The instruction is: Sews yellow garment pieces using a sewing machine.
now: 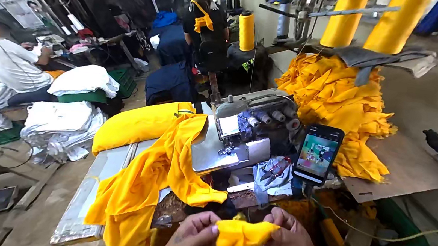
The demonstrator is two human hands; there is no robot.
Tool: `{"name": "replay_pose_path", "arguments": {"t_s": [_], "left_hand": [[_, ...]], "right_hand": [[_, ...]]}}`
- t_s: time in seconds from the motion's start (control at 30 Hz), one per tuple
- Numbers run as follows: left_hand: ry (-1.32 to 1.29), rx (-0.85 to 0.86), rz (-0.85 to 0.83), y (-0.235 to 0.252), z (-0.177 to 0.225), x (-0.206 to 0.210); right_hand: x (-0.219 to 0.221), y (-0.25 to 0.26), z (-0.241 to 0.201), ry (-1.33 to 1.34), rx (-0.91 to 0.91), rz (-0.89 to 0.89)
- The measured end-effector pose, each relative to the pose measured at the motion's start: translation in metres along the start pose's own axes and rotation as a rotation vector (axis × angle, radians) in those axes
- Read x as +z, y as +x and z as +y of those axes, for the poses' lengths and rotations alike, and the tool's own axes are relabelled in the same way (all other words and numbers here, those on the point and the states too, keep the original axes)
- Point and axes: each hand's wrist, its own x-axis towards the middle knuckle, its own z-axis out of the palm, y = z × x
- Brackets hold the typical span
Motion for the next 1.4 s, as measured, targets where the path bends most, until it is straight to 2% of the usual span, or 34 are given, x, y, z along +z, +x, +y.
{"name": "replay_pose_path", "arguments": {"t_s": [0.07,0.13,0.2,0.3,0.4,0.5,0.63,0.7,0.77,0.9,1.0,1.07,1.17,1.2,1.27,1.3,1.33,1.37,1.4], "left_hand": [[0.044,0.047,-0.032,0.001,0.012,0.001],[0.201,0.119,-0.168,0.005,0.026,0.003],[0.407,0.169,-0.263,0.012,0.035,0.004],[0.532,0.172,-0.370,0.015,0.047,0.008],[0.569,0.160,-0.441,0.013,0.053,0.015],[0.583,0.215,-0.479,0.011,0.054,0.016],[0.622,0.274,-0.522,0.005,0.055,0.010],[0.734,0.236,-0.421,0.002,0.047,0.009],[0.842,0.240,-0.323,0.002,0.043,0.011],[0.662,0.371,-0.412,-0.001,0.057,0.019],[0.718,0.246,-0.437,-0.001,0.054,0.010],[0.724,0.276,-0.468,0.001,0.056,0.009],[0.466,0.427,-0.603,0.000,0.071,0.019],[0.420,0.415,-0.658,0.000,0.075,0.018],[0.506,0.322,-0.718,0.000,0.078,0.010],[0.614,0.281,-0.685,-0.002,0.078,0.006],[0.718,0.284,-0.578,-0.005,0.079,0.006],[0.832,0.349,-0.361,-0.007,0.078,0.011],[0.980,0.465,-0.032,-0.003,0.070,0.022]], "right_hand": [[0.003,0.003,-0.003,-0.013,0.019,-0.045],[0.006,0.005,-0.006,-0.151,0.057,-0.139],[0.013,0.004,-0.010,-0.307,0.132,-0.303],[0.023,0.007,-0.021,-0.445,0.236,-0.534],[0.027,0.005,-0.028,-0.552,0.254,-0.576],[0.024,0.006,-0.031,-0.718,0.151,-0.570],[0.020,0.008,-0.032,-0.911,-0.194,-0.480],[0.023,0.008,-0.034,-0.949,-0.320,-0.458],[0.024,0.010,-0.036,-0.950,-0.367,-0.490],[0.019,0.017,-0.036,-0.975,-0.336,-0.564],[0.033,0.014,-0.054,-0.832,-0.353,-0.647],[0.038,0.014,-0.058,-0.768,-0.346,-0.703],[0.031,0.017,-0.049,-0.881,-0.255,-0.725],[0.031,0.017,-0.051,-0.903,-0.212,-0.770],[0.038,0.014,-0.067,-0.856,-0.111,-0.895],[0.041,0.011,-0.079,-0.847,-0.058,-0.929],[0.043,0.011,-0.088,-0.865,-0.030,-0.905],[0.043,0.011,-0.089,-0.922,-0.060,-0.753],[0.046,0.013,-0.081,-1.010,-0.142,-0.479]]}}
